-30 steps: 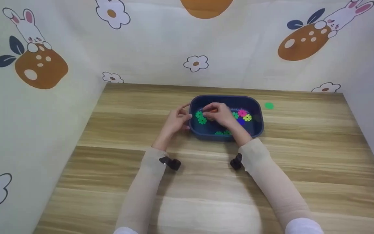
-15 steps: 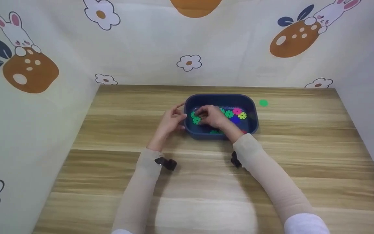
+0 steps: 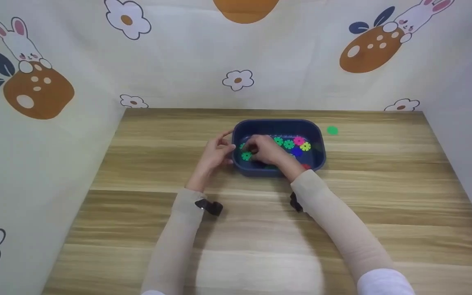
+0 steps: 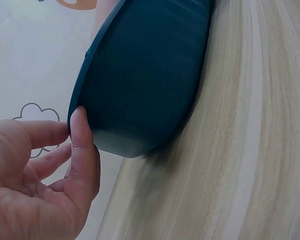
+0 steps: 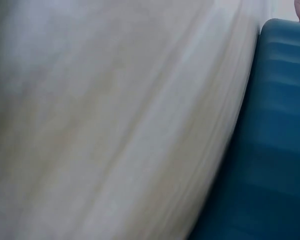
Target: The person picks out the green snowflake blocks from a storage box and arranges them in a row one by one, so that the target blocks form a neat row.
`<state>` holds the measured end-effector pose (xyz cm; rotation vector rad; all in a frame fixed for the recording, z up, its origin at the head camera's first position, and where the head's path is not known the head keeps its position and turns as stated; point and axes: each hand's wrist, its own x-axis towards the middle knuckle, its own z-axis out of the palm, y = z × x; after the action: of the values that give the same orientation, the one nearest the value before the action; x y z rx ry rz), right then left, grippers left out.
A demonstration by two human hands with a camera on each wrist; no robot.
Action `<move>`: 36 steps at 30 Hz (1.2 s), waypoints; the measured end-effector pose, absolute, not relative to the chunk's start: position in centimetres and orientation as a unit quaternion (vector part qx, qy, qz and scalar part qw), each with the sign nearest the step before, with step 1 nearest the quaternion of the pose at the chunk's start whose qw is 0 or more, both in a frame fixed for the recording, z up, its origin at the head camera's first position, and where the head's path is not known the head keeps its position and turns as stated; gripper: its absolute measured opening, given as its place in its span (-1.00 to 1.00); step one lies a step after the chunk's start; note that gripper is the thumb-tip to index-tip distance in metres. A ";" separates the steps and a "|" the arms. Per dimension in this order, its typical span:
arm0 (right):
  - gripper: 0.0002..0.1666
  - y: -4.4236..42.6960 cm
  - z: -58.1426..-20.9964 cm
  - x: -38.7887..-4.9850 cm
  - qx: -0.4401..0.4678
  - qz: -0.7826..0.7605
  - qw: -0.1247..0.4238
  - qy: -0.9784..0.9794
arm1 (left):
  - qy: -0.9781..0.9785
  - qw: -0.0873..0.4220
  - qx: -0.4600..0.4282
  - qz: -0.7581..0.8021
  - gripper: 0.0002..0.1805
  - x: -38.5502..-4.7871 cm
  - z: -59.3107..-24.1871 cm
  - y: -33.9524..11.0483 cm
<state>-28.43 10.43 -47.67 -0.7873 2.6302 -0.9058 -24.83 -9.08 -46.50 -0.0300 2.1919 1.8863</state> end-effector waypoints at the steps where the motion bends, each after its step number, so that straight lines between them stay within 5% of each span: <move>1: -0.65 10.4 -47.7 -28.4 -0.273 -0.309 0.126 0.902 | 0.753 0.125 -0.010 0.647 -0.42 -24.8 -46.5 -9.1; 36: -0.64 10.7 -47.6 -28.5 -0.284 -0.370 0.167 0.869 | 0.749 0.131 -0.020 0.649 -0.43 -24.7 -46.3 -9.1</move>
<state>-28.49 10.69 -47.64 -0.8098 2.4724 -1.0537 -24.73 -9.12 -46.32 -0.0578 2.1741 1.8854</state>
